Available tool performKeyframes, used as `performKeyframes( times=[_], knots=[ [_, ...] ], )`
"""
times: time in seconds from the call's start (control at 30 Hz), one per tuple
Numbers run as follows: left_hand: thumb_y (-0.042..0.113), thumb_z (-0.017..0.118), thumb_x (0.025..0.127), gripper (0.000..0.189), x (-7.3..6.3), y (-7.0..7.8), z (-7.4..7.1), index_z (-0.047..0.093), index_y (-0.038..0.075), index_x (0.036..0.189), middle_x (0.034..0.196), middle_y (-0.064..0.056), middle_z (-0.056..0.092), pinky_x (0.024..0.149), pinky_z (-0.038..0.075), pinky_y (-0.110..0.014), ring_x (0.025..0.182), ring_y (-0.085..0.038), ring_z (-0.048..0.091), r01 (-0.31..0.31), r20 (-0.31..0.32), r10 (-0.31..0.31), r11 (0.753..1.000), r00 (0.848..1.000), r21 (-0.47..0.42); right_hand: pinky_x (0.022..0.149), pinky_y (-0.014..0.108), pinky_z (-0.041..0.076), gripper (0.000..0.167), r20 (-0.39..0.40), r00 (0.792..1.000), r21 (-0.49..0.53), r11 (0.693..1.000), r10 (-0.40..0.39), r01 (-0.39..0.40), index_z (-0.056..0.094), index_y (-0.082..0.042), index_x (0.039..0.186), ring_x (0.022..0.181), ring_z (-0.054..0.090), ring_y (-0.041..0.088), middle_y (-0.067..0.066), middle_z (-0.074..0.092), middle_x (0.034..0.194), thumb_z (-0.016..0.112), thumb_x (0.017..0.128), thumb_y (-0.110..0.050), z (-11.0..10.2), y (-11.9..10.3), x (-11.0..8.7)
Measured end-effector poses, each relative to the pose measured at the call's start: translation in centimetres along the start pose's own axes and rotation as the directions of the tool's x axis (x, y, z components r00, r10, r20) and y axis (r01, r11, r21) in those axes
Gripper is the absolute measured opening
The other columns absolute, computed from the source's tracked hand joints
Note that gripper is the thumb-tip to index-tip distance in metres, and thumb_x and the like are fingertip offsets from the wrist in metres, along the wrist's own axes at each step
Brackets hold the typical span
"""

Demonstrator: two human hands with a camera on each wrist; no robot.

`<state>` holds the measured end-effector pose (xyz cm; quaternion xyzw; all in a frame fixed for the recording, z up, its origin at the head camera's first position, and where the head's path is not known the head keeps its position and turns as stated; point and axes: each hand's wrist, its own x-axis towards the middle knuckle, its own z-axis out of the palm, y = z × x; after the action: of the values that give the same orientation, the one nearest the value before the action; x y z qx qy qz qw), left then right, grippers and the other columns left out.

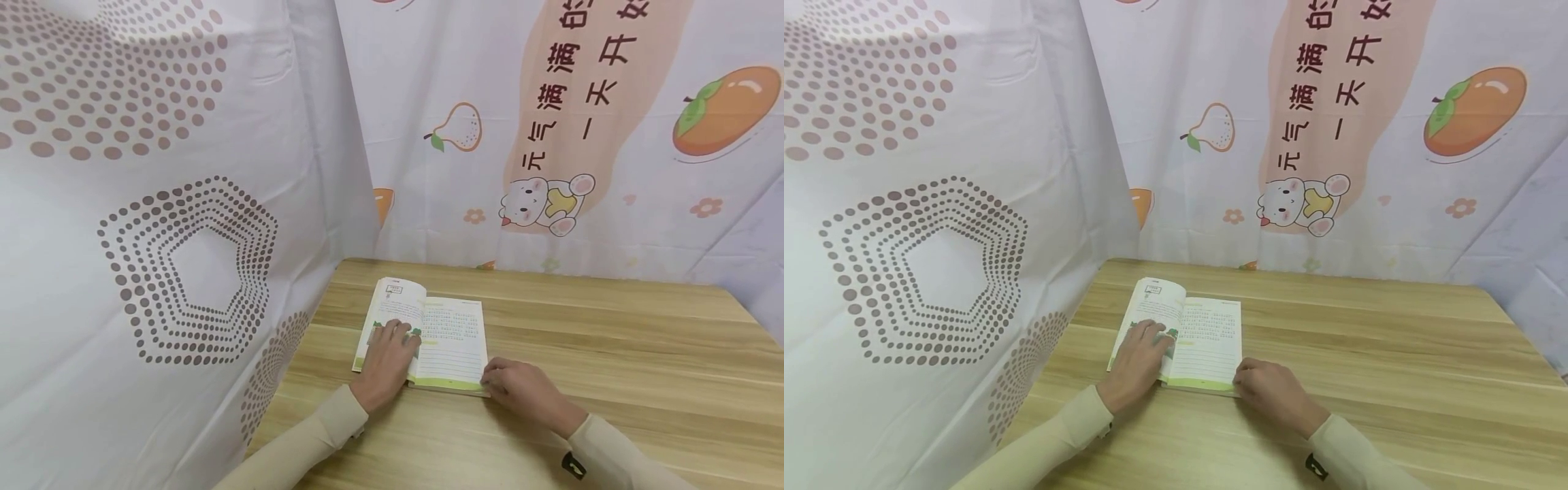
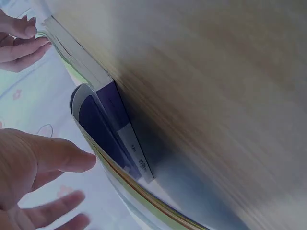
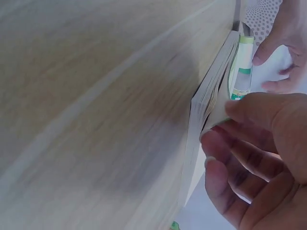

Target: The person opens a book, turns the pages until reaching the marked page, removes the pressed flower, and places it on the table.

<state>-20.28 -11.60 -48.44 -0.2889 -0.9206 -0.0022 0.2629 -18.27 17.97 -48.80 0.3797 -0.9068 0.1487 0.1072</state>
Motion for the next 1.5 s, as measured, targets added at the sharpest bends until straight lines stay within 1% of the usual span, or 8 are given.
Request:
performKeyframes(
  times=[0.13,0.37,0.63,0.77,1.03,1.17,1.33,1.5],
  knots=[
    [-0.007,0.075,0.083,0.027,0.0,0.0,0.1,0.075,0.013,0.102,0.111,-0.006,0.069,0.082,0.054,-0.033,0.104,-0.022,0.061,-0.038,0.018,0.039,0.998,0.999,-0.051,0.068,0.031,0.058,0.007,-0.034,0.999,-0.048,0.998,-0.038,0.036,0.079,-0.012,0.089,0.082,0.07,0.013,-0.002,0.072,0.093,0.083,0.084,-0.008,0.0,-0.1,0.0],
    [0.005,0.074,0.085,0.015,-0.3,0.2,0.4,0.076,0.015,0.096,0.105,-0.002,0.071,0.073,0.054,-0.029,0.096,-0.02,0.062,-0.067,0.052,0.072,0.994,0.996,-0.082,0.061,0.029,0.057,0.008,-0.103,0.991,-0.161,0.984,-0.091,0.074,0.077,-0.011,0.087,0.076,0.069,0.011,-0.005,0.07,0.087,0.084,0.083,-0.011,0.0,-0.3,0.1],
    [0.021,0.074,0.091,0.005,-0.2,0.6,0.6,0.077,0.017,0.093,0.104,-0.001,0.071,0.086,0.054,-0.034,0.099,-0.02,0.061,-0.088,0.093,0.095,0.993,0.991,-0.082,0.061,0.028,0.056,0.011,-0.114,0.988,-0.142,0.986,-0.103,0.086,0.077,-0.013,0.087,0.075,0.067,0.008,-0.006,0.07,0.087,0.084,0.081,-0.006,-0.3,-0.3,0.2],
    [0.037,0.077,0.091,0.021,-0.1,0.8,0.5,0.077,0.017,0.09,0.1,-0.001,0.07,0.093,0.051,-0.036,0.099,-0.021,0.061,-0.106,0.076,0.113,0.99,0.991,-0.093,0.061,0.027,0.055,0.015,-0.131,0.987,-0.117,0.99,-0.093,0.078,0.077,-0.015,0.084,0.076,0.066,0.006,-0.009,0.069,0.086,0.084,0.078,-0.004,-0.1,-0.1,0.2],
    [0.07,0.075,0.079,0.052,-0.3,1.3,0.6,0.072,0.019,0.089,0.102,-0.002,0.066,0.085,0.052,-0.039,0.103,-0.024,0.057,-0.105,0.109,0.117,0.989,0.987,-0.109,0.055,0.019,0.048,0.017,-0.228,0.972,0.001,0.998,-0.054,0.056,0.076,-0.019,0.082,0.066,0.053,-0.006,-0.013,0.069,0.082,0.087,0.078,-0.007,0.0,0.0,0.4],
    [0.062,0.077,0.083,0.045,-0.3,1.3,0.8,0.073,0.018,0.088,0.102,-0.003,0.067,0.082,0.053,-0.039,0.101,-0.026,0.059,-0.104,0.083,0.111,0.991,0.99,-0.083,0.054,0.016,0.042,0.017,-0.284,0.959,0.076,0.997,-0.004,0.026,0.076,-0.018,0.085,0.063,0.045,-0.008,-0.012,0.069,0.086,0.088,0.078,-0.008,-0.2,0.0,0.5],
    [0.044,0.071,0.093,0.032,-0.2,1.4,0.8,0.074,0.014,0.102,0.104,-0.004,0.069,0.08,0.053,-0.038,0.098,-0.026,0.061,-0.081,0.063,0.085,0.994,0.994,-0.069,0.051,0.015,0.041,0.033,-0.328,0.941,0.123,0.991,0.083,-0.045,0.076,-0.01,0.106,0.06,0.045,-0.009,-0.001,0.071,0.1,0.09,0.076,-0.008,-0.4,0.0,0.6],
    [0.024,0.061,0.1,0.037,0.1,1.4,0.7,0.062,-0.002,0.127,0.113,-0.013,0.068,0.069,0.054,-0.035,0.087,-0.024,0.064,-0.039,0.045,0.04,0.999,0.998,-0.017,0.052,0.018,0.042,0.049,-0.259,0.953,0.132,0.983,0.157,-0.126,0.072,-0.006,0.122,0.059,0.044,-0.008,0.004,0.07,0.107,0.09,0.077,-0.013,-0.4,0.1,0.5]
  ],
)
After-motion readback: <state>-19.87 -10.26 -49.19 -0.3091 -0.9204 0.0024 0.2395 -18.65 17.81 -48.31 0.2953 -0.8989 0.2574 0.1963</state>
